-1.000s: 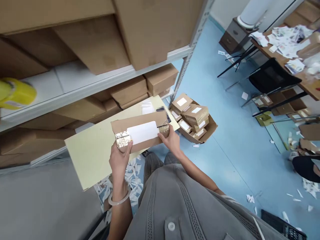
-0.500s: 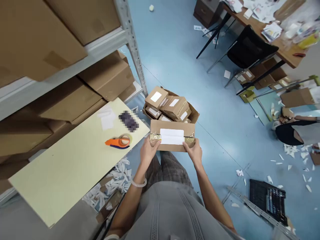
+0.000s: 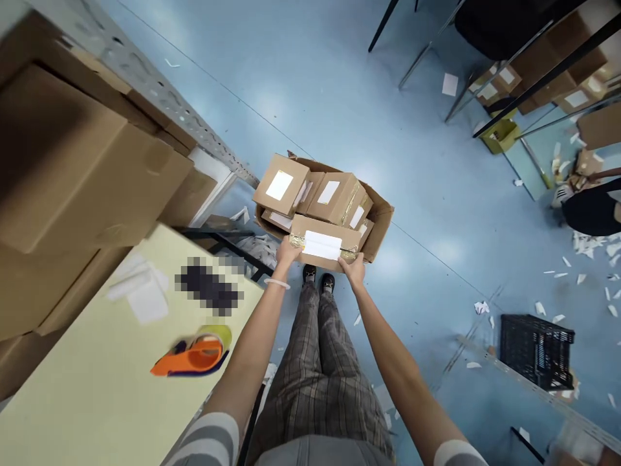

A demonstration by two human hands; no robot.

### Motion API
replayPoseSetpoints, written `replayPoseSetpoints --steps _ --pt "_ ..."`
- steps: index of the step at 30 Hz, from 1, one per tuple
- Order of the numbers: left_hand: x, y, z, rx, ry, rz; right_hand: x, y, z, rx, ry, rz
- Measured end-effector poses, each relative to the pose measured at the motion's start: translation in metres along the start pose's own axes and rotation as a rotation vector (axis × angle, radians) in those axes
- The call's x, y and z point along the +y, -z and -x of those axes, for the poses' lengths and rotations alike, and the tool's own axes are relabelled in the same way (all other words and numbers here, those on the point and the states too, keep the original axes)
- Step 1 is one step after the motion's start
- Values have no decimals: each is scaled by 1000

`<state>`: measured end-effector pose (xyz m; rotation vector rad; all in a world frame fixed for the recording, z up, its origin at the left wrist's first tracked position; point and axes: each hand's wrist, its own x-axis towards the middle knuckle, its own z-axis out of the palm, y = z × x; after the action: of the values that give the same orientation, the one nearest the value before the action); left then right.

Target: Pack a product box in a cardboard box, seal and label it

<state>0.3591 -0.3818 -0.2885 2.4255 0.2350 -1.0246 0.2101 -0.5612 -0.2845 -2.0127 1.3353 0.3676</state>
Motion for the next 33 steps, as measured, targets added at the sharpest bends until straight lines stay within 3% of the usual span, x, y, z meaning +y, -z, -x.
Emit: replayPoseSetpoints --steps 3,7,13,20,25,29,33 --pt "-1 -8 -46 31 38 -116 -1 -46 -33 4 -25 -57" --pt "-5 -28 -90 91 -26 -176 10 -91 -61 -9 -45 -107" --pt "-4 -45 -117 168 61 -94 12 -108 -84 -14 -75 -122" --pt "-15 -47 -120 285 24 62 20 -127 -72 23 12 -347" --pt "-33 -71 -118 227 28 33 38 -143 -88 -76 -69 -183" --pt "-29 -84 -107 228 86 32 36 -135 -99 -132 -129 -59" --pt "-13 -72 -65 255 57 89 23 -115 -76 -58 -100 -110"
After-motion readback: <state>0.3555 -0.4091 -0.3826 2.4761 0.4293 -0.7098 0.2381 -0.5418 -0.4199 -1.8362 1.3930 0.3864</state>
